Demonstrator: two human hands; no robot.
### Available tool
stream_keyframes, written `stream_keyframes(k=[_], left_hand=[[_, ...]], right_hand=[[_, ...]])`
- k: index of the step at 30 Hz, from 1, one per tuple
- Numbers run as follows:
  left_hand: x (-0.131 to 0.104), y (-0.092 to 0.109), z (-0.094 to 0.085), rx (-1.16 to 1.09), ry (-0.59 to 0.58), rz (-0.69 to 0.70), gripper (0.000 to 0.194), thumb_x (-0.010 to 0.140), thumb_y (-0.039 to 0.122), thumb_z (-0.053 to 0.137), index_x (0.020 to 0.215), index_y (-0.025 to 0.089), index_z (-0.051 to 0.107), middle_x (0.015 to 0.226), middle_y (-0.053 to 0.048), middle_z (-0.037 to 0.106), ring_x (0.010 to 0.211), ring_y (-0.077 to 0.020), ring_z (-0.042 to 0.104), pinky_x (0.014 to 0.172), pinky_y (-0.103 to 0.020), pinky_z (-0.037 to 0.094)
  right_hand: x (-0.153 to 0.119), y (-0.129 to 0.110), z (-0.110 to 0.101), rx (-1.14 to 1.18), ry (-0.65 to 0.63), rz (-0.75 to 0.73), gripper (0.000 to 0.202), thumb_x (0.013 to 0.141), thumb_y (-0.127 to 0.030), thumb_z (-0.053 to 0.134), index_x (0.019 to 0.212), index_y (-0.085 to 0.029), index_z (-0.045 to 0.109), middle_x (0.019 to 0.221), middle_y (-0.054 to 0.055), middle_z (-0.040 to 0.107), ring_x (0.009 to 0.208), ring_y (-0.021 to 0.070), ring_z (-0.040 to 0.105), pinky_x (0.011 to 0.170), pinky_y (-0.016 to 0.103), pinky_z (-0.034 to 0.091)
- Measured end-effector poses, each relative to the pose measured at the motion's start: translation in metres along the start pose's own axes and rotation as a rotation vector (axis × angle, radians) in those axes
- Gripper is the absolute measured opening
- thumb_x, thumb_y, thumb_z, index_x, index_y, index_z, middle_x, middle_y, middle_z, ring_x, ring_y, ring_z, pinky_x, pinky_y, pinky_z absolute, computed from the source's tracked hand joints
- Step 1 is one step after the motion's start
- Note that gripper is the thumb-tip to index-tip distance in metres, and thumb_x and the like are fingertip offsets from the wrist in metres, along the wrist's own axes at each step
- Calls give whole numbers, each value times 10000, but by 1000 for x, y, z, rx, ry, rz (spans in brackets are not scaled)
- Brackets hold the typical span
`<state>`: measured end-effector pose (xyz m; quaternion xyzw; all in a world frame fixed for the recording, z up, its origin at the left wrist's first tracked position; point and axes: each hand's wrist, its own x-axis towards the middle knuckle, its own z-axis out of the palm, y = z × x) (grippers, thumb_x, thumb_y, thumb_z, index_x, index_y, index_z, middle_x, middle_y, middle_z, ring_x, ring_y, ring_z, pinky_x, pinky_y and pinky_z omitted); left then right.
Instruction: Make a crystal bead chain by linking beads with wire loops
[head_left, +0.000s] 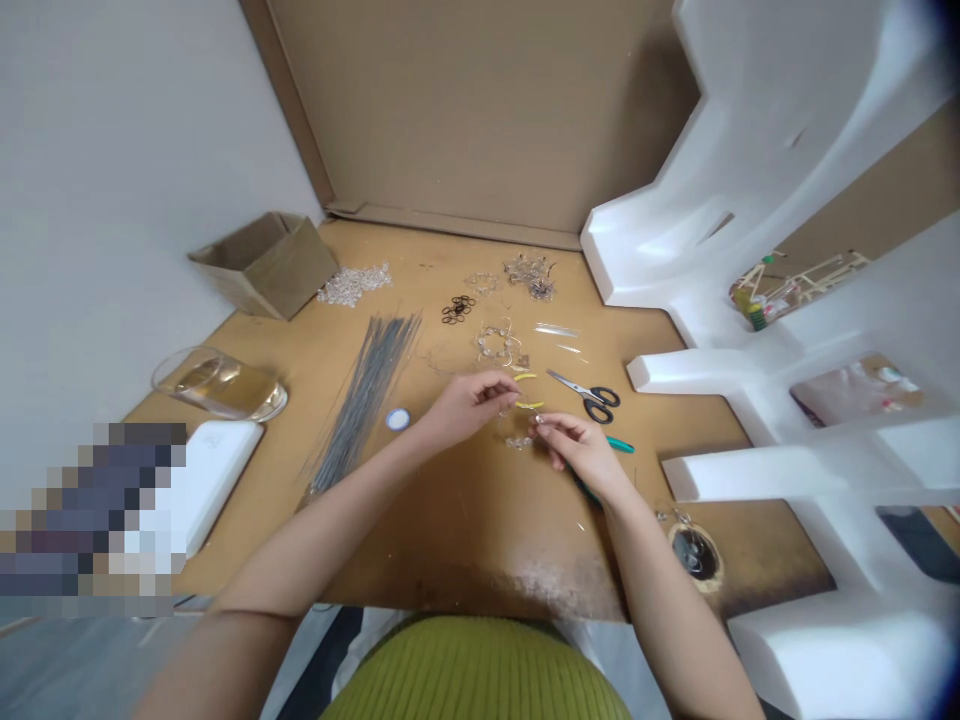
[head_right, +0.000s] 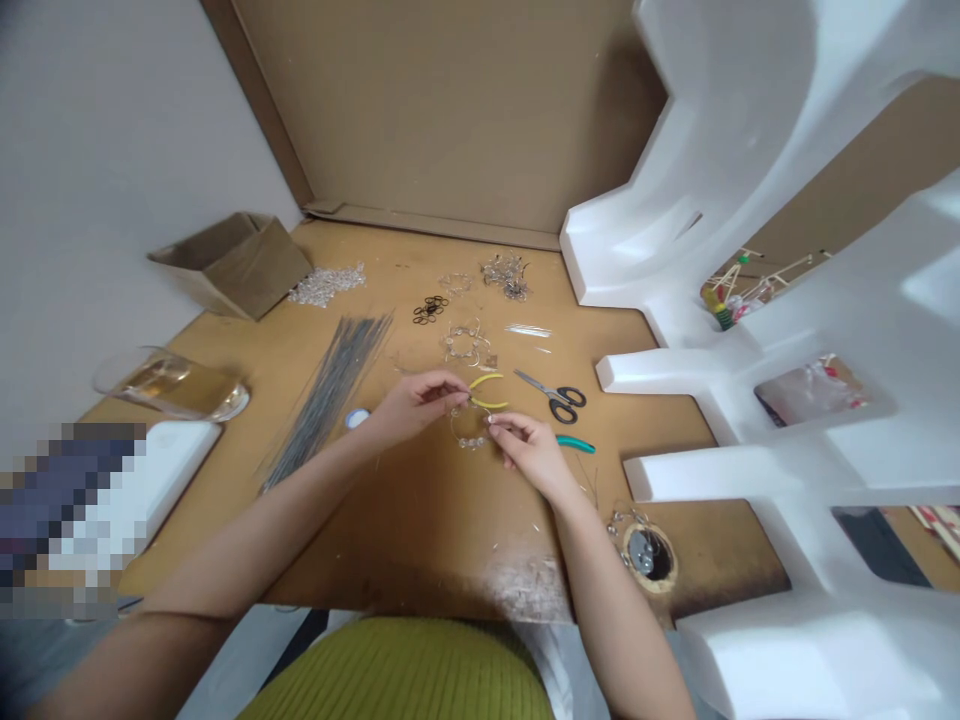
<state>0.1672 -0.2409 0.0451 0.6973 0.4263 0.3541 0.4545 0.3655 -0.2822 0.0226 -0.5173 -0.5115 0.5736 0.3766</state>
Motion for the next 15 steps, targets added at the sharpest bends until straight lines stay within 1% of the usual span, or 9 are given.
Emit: stream_keyframes(k=[2, 3, 6, 8, 10, 12, 15], left_hand=[[-1, 1, 3, 19, -16, 0, 236, 811, 362, 547, 856, 146, 630, 729, -6, 628, 630, -90, 512, 594, -208, 395], [-1, 1, 4, 24, -24, 0, 231, 812, 360, 545, 854, 149, 631, 730, -3, 631, 628, -89, 514, 590, -205, 393], [-2, 2, 7, 31, -39, -9, 221, 817, 353, 537, 840, 152, 628, 721, 5, 629, 632, -89, 518, 583, -198, 386], [-3, 3, 8, 46, -22, -11, 219, 821, 349, 533, 831, 151, 624, 711, 7, 611, 624, -86, 504, 573, -196, 375], [-3, 3, 8, 78, -1, 22, 213, 821, 343, 537, 825, 149, 625, 747, -2, 596, 631, -84, 490, 573, -199, 368], [-2, 4, 8, 93, -15, 84, 208, 824, 335, 540, 818, 148, 631, 812, -22, 590, 672, -91, 495, 592, -206, 372], [-2, 5, 8, 53, -98, 138, 212, 832, 335, 536, 818, 147, 635, 850, -43, 591, 736, -109, 512, 630, -217, 383]], right_hand=[[-1, -1, 1, 24, 2, -12, 323, 676, -404, 665, 907, -178, 663, 865, 41, 698, 403, 43, 423, 408, 214, 358], [-1, -1, 1, 26, 3, -16, 313, 678, -395, 662, 906, -181, 661, 876, 43, 699, 403, 42, 419, 406, 214, 355], [-1, -1, 2, 11, 12, -18, 283, 702, -387, 646, 896, -182, 663, 815, 32, 700, 397, 42, 403, 406, 211, 345], [-1, 1, 1, 21, 15, -12, 283, 711, -392, 645, 899, -182, 666, 768, 21, 695, 389, 41, 398, 403, 208, 338], [0, 2, 2, 45, 17, -3, 296, 705, -401, 655, 901, -179, 669, 733, 12, 687, 382, 39, 403, 396, 205, 336], [1, 2, 2, 80, 20, 15, 314, 690, -414, 669, 892, -173, 673, 701, 6, 673, 390, 48, 444, 400, 206, 360], [1, 1, 4, 147, 23, 44, 338, 662, -428, 694, 878, -168, 680, 667, 0, 657, 440, 76, 533, 457, 224, 437]])
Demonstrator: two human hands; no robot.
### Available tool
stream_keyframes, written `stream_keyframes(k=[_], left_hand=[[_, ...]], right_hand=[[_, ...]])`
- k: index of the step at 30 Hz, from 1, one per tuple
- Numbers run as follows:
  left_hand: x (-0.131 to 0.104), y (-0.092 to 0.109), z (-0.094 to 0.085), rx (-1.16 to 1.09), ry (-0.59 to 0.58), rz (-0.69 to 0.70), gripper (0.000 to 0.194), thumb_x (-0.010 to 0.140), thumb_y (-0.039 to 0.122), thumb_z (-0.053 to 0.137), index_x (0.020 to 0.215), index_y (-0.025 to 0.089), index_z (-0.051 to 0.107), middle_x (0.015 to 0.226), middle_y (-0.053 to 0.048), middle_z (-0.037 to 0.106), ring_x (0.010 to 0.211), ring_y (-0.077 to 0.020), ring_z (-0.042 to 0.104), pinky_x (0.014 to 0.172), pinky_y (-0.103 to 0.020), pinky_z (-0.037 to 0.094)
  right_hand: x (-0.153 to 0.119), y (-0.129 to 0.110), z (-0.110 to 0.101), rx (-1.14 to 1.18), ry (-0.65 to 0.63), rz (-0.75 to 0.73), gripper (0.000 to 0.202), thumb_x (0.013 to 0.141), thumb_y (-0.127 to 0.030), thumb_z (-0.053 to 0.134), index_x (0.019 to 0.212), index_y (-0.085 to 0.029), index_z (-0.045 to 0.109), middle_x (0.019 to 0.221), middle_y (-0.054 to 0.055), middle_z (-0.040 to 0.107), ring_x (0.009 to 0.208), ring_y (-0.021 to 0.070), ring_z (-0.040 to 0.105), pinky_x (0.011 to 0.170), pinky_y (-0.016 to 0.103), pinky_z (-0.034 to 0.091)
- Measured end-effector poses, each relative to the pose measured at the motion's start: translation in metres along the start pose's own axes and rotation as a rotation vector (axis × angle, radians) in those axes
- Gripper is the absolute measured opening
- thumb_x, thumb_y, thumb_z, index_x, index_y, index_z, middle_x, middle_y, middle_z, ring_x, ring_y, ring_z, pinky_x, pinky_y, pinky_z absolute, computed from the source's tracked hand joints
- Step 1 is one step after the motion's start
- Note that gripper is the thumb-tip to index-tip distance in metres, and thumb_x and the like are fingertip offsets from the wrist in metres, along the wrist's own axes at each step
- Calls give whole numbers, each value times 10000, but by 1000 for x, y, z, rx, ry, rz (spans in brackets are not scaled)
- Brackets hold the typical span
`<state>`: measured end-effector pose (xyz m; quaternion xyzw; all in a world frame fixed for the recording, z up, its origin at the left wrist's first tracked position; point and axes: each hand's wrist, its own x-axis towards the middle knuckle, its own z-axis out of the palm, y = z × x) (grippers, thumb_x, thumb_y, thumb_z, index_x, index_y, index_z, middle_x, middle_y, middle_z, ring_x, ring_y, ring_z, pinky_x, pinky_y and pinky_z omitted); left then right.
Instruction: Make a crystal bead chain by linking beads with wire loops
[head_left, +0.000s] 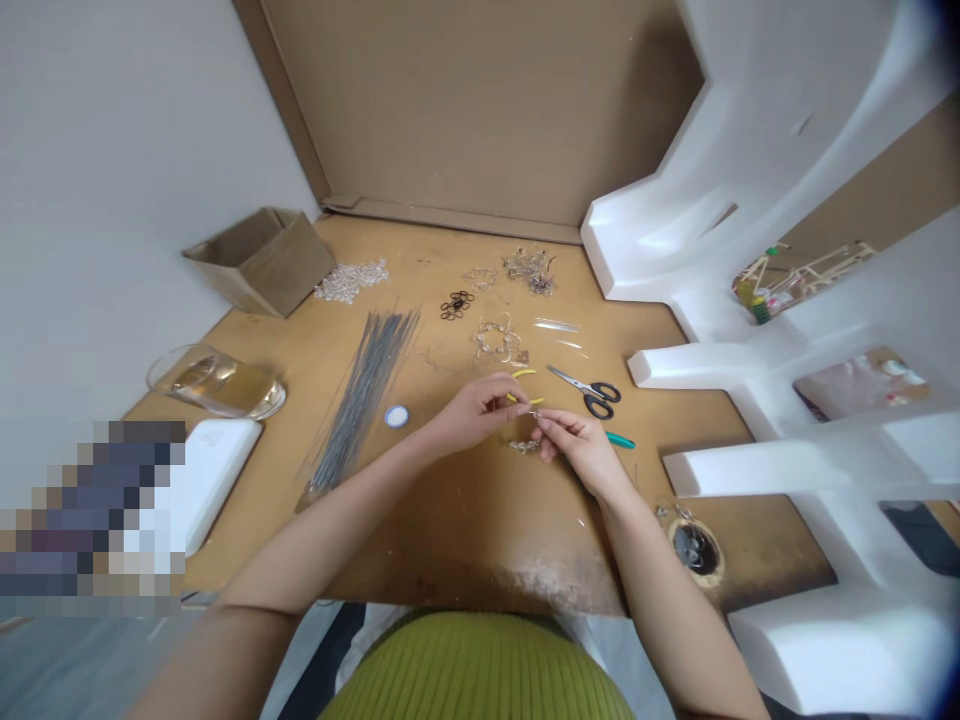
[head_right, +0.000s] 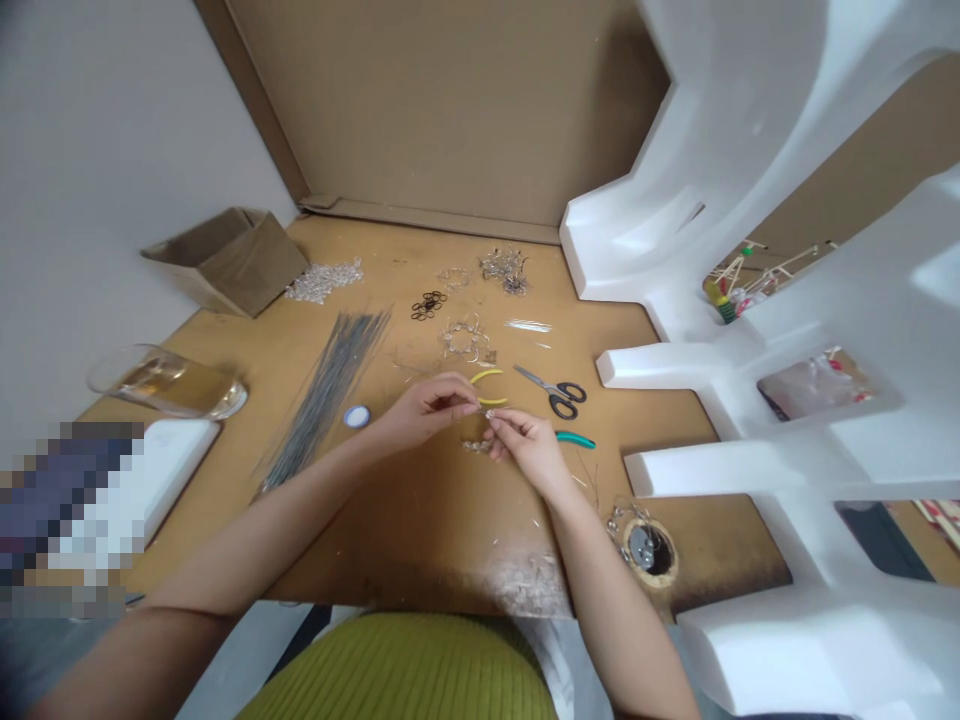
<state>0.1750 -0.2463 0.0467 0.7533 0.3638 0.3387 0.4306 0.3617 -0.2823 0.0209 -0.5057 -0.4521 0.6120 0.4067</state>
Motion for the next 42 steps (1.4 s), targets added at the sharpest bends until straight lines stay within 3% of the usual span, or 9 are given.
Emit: stream_keyframes(k=[4, 9, 15, 20, 27, 33, 42], left_hand=[[0, -2, 2, -12, -27, -31, 224, 832, 349, 536, 824, 149, 636, 808, -30, 577, 687, -100, 491, 601, -216, 363], [-1, -3, 6, 147, 24, 7, 212, 854, 321, 497, 832, 155, 628, 743, -14, 564, 611, -86, 450, 570, -210, 349], [-5, -2, 9, 455, 46, 131, 213, 889, 282, 426, 847, 168, 601, 873, -46, 608, 757, -119, 551, 669, -219, 404], [-6, -7, 13, 557, 58, 204, 254, 919, 283, 352, 859, 156, 563, 858, -57, 610, 768, -126, 575, 662, -216, 416], [-7, -9, 17, 655, 94, 204, 264, 923, 289, 329, 841, 158, 543, 797, -50, 606, 726, -132, 574, 600, -214, 385], [-8, -16, 22, 697, 143, 196, 277, 930, 295, 309, 884, 157, 544, 787, -50, 609, 700, -126, 575, 589, -214, 372], [-6, -11, 15, 783, 4, 285, 281, 909, 305, 333, 771, 171, 538, 762, -36, 596, 591, -121, 525, 506, -228, 298]], right_hand=[[-1, -2, 2, 10, -26, 13, 328, 659, -427, 701, 858, -167, 693, 659, 4, 654, 487, 98, 585, 529, 256, 497], [-4, -2, 2, 21, -85, -54, 286, 696, -371, 671, 903, -174, 684, 749, 15, 664, 610, 124, 641, 635, 297, 537], [-4, 5, 2, 25, -129, -115, 314, 710, -282, 667, 1007, -181, 662, 812, 18, 670, 702, 131, 655, 725, 316, 534], [-3, 7, 3, -9, -113, -153, 320, 723, -285, 661, 1030, -195, 651, 844, 24, 687, 719, 150, 671, 742, 333, 537], [-3, 9, 5, -40, -61, -177, 306, 728, -289, 651, 1017, -189, 638, 806, 34, 692, 707, 166, 676, 732, 338, 542], [-3, 9, 7, -22, -80, -174, 480, 733, -267, 623, 1198, -194, 526, 802, 18, 665, 703, 163, 674, 733, 350, 535], [-3, 9, 7, -28, -60, -182, 461, 735, -242, 600, 1185, -188, 519, 807, 24, 671, 713, 164, 678, 737, 348, 536]])
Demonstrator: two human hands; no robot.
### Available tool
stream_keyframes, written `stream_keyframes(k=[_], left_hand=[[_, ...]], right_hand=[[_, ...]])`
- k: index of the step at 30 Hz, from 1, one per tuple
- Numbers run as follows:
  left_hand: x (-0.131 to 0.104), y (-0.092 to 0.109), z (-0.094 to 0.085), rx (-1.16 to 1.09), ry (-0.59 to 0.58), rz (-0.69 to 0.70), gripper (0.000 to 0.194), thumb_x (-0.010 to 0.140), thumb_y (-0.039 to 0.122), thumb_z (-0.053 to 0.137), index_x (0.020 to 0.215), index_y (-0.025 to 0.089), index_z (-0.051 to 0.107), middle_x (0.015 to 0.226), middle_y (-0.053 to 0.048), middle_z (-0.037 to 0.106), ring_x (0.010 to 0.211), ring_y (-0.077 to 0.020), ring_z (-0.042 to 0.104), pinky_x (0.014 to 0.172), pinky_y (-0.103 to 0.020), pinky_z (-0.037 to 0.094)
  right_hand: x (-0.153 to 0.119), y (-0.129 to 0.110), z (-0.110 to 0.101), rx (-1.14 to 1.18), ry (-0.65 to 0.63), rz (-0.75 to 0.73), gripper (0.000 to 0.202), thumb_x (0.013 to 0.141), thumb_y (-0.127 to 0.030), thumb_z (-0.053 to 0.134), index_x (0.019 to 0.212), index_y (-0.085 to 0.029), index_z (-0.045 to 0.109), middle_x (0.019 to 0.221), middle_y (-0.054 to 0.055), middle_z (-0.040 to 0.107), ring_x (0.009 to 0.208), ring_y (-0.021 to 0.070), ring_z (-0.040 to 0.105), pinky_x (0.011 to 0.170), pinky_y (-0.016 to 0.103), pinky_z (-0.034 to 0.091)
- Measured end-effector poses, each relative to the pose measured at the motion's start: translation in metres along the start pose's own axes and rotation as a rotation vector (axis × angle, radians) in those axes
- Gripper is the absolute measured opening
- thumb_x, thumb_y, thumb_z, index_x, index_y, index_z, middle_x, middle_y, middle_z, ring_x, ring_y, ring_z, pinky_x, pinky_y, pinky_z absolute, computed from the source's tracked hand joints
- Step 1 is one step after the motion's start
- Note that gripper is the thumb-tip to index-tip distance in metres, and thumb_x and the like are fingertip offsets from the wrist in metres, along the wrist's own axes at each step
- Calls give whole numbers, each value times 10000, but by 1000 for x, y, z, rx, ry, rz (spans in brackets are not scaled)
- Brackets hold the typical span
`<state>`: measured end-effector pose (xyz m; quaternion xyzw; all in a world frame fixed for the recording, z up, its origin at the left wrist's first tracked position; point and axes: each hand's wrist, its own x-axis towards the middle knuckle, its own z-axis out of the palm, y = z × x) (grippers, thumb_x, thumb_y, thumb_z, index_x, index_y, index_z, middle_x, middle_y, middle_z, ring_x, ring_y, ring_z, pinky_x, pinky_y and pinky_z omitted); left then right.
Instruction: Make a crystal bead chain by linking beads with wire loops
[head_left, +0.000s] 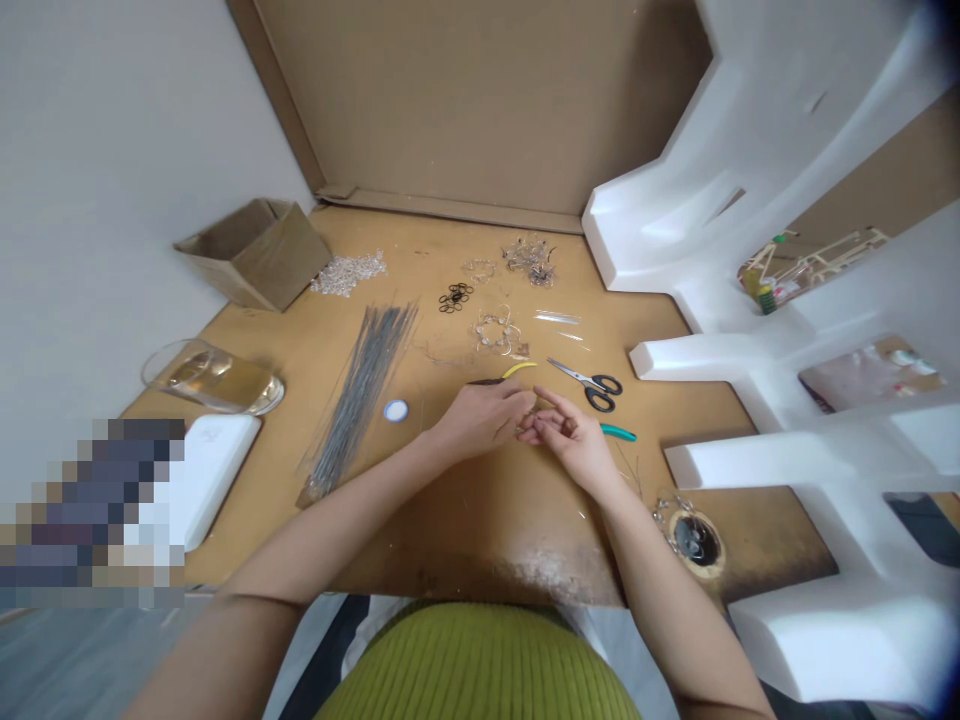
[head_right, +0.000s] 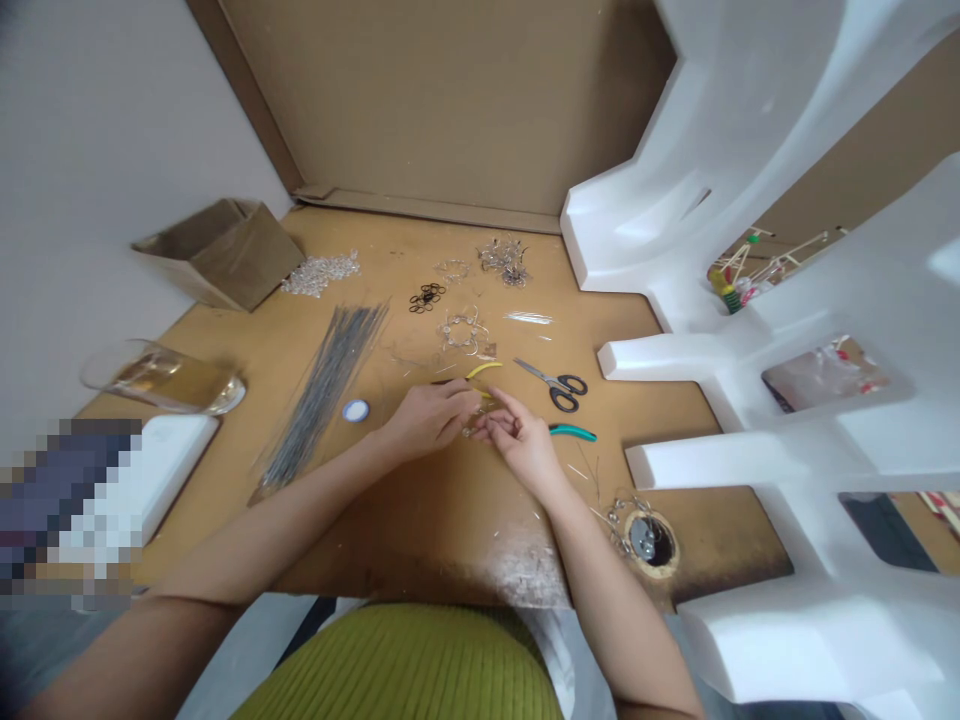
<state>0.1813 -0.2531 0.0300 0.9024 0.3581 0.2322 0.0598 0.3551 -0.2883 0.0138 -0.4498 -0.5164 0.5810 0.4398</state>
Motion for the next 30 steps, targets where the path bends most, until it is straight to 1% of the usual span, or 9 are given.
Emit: stream_keyframes(k=[4, 7, 10, 14, 19, 23, 26, 28, 30], left_hand=[[-1, -2, 1, -137, 60, 5, 263, 920, 276, 323, 809, 165, 534, 736, -29, 588, 656, -117, 542, 575, -217, 357], [-1, -3, 4, -255, 140, -68, 235, 922, 280, 344, 856, 161, 536, 719, -16, 585, 645, -104, 527, 600, -208, 377], [-1, -2, 4, -367, 173, -160, 212, 913, 299, 381, 887, 162, 541, 698, 2, 567, 604, -89, 492, 584, -200, 374], [0, 1, 1, -464, 130, -222, 221, 908, 324, 393, 881, 165, 544, 691, 13, 546, 593, -83, 468, 577, -200, 366], [3, 2, -5, -468, 53, -174, 271, 914, 327, 367, 812, 160, 555, 741, -16, 559, 692, -109, 493, 653, -223, 389], [3, 2, -7, -488, 46, -191, 285, 920, 325, 353, 806, 160, 554, 748, -25, 568, 710, -116, 507, 665, -230, 396], [4, 4, -9, -408, 23, -180, 269, 913, 316, 365, 807, 160, 558, 746, -27, 565, 703, -119, 505, 654, -232, 393], [6, 5, -10, -328, 9, -136, 235, 896, 301, 399, 807, 159, 563, 787, -42, 582, 760, -139, 515, 691, -252, 396], [8, 7, -11, -322, 6, -106, 200, 880, 272, 419, 798, 156, 561, 807, -51, 589, 793, -153, 517, 720, -272, 400]], right_hand=[[0, -1, -1, 11, 5, -17, 347, 719, -252, 620, 1057, -183, 587, 809, 26, 679, 706, 160, 680, 731, 337, 542], [-1, -3, -1, -25, -5, 5, 287, 724, -280, 630, 992, -180, 621, 824, 38, 691, 696, 162, 682, 708, 327, 549], [-2, -4, -1, -82, 21, 19, 300, 722, -339, 641, 972, -172, 638, 788, 45, 702, 608, 156, 668, 602, 305, 551], [-1, -3, 0, -171, 70, -14, 299, 755, -400, 609, 925, -161, 664, 723, 42, 698, 541, 147, 650, 568, 297, 549], [-2, -3, 0, -253, 89, -34, 301, 769, -406, 597, 946, -178, 681, 731, 40, 703, 575, 170, 669, 612, 317, 560], [-3, -5, -1, -300, 74, -43, 273, 793, -393, 580, 958, -199, 679, 716, 31, 708, 590, 180, 673, 633, 327, 559], [-4, -6, -2, -357, 65, -84, 254, 827, -390, 544, 938, -209, 685, 711, 29, 705, 580, 174, 663, 629, 323, 550], [-4, -6, -3, -395, 47, -114, 250, 840, -384, 531, 928, -211, 689, 708, 28, 702, 594, 171, 660, 646, 317, 542], [-4, -7, -3, -423, 32, -131, 253, 850, -382, 520, 915, -209, 693, 694, 27, 696, 601, 167, 656, 658, 309, 534]])
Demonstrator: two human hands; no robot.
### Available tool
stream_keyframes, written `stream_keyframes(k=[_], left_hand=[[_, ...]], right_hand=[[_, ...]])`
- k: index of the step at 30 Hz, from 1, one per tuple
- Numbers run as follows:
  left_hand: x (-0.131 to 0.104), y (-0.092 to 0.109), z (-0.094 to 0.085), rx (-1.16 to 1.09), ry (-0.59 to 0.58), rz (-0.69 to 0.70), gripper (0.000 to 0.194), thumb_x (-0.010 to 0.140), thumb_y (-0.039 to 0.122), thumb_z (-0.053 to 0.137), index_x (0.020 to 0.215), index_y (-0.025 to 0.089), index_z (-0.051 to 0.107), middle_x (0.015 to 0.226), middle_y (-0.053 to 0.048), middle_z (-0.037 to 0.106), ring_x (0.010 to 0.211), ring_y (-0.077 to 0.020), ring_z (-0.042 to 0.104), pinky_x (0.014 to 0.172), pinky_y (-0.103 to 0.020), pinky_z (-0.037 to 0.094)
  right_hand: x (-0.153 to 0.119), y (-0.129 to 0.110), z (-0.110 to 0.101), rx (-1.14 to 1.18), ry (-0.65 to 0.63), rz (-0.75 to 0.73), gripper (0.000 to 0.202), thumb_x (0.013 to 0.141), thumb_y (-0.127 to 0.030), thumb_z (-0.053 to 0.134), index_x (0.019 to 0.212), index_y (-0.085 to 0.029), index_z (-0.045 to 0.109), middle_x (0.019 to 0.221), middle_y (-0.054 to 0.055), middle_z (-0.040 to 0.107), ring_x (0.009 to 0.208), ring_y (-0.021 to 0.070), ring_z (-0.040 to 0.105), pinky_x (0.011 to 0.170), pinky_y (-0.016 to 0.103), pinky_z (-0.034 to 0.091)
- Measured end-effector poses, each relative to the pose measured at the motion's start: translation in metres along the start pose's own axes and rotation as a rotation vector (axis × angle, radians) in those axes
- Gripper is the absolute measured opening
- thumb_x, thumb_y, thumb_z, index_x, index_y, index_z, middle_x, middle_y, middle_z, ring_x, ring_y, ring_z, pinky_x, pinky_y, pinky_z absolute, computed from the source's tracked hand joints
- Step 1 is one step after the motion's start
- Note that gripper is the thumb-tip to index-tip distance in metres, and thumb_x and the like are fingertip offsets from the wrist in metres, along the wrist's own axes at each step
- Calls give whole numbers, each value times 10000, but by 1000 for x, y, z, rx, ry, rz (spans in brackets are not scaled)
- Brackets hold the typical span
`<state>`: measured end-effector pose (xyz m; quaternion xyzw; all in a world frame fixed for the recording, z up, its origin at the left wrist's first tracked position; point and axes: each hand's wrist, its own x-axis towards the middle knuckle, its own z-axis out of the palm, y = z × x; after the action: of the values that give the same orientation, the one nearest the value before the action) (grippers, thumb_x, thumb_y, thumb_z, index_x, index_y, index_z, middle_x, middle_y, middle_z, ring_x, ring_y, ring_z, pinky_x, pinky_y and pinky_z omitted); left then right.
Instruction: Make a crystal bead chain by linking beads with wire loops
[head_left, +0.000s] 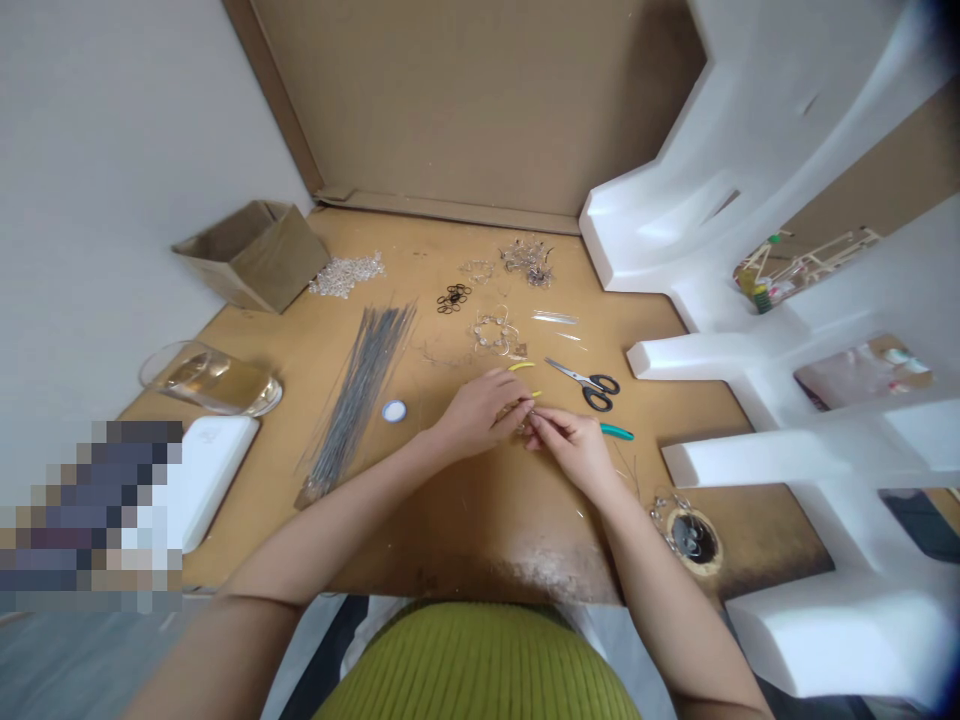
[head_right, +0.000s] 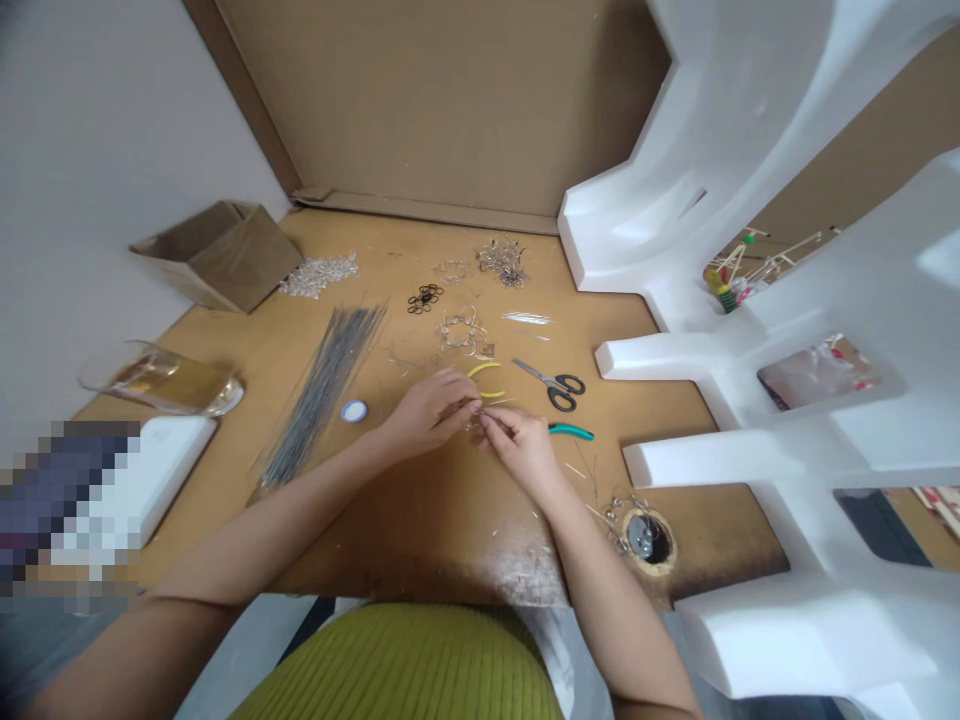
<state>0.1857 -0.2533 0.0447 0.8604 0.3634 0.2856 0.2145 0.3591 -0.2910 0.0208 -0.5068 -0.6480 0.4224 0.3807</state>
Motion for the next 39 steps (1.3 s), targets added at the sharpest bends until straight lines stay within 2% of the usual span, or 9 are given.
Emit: stream_keyframes(k=[6, 9, 14, 19, 26, 29, 31, 35, 39], left_hand=[[9, 3, 0, -350, -82, -186, 82, 772, 146, 480, 809, 153, 553, 796, -14, 560, 669, -99, 512, 620, -224, 417], [15, 5, -3, -444, -91, -175, 53, 757, 151, 503, 781, 148, 550, 837, -22, 560, 687, -95, 514, 639, -229, 428], [24, 11, -7, -668, -160, -229, 23, 753, 162, 508, 769, 146, 511, 712, 6, 545, 642, -87, 519, 606, -218, 421], [31, 13, -7, -920, -206, -269, 54, 767, 196, 504, 786, 156, 472, 641, 34, 523, 572, -75, 527, 551, -202, 399], [32, 15, -4, -944, -153, -318, 47, 772, 188, 491, 798, 159, 465, 656, 44, 483, 549, -50, 461, 543, -191, 382], [31, 16, -6, -903, -121, -305, 52, 784, 204, 485, 804, 162, 463, 685, 42, 478, 560, -49, 449, 548, -193, 372], [31, 16, -9, -879, -101, -302, 62, 786, 218, 489, 802, 164, 464, 689, 42, 475, 559, -48, 443, 546, -194, 365], [32, 15, -13, -881, -71, -319, 79, 783, 237, 495, 790, 164, 465, 675, 45, 482, 538, -45, 433, 543, -195, 362], [36, 14, -12, -902, -32, -376, 67, 753, 206, 516, 748, 161, 466, 646, 49, 487, 504, -36, 418, 518, -188, 347]], right_hand=[[0, -4, -3, -32, 12, -18, 279, 865, -390, 494, 874, -193, 692, 657, 26, 672, 599, 159, 638, 642, 282, 511], [-1, -7, -6, -23, 24, -23, 284, 865, -400, 488, 829, -196, 682, 654, 23, 666, 588, 155, 632, 625, 272, 505], [-1, -6, -8, -2, 64, -3, 275, 843, -415, 519, 821, -192, 679, 665, 30, 679, 593, 161, 645, 633, 283, 519], [-1, -11, -9, 145, 65, 43, 279, 817, -442, 550, 826, -192, 676, 689, 35, 688, 552, 149, 635, 584, 281, 535], [-1, -20, -9, 233, 85, 84, 259, 772, -434, 605, 772, -181, 658, 682, 21, 678, 508, 128, 620, 554, 261, 520], [-1, -20, -9, 230, 121, 107, 257, 742, -422, 641, 821, -177, 646, 583, 3, 649, 496, 142, 622, 563, 272, 516], [-3, -20, -12, 218, 134, 107, 292, 737, -420, 647, 902, -180, 635, 627, 10, 666, 507, 145, 625, 572, 282, 517], [-13, -15, -32, -11, 178, 56, 331, 780, -420, 597, 1025, -198, 616, 937, 72, 689, 598, 147, 640, 628, 317, 528], [-29, -5, -51, -596, 90, -41, 359, 809, -401, 545, 1089, -188, 615, 1073, 117, 649, 969, 250, 605, 858, 413, 472]])
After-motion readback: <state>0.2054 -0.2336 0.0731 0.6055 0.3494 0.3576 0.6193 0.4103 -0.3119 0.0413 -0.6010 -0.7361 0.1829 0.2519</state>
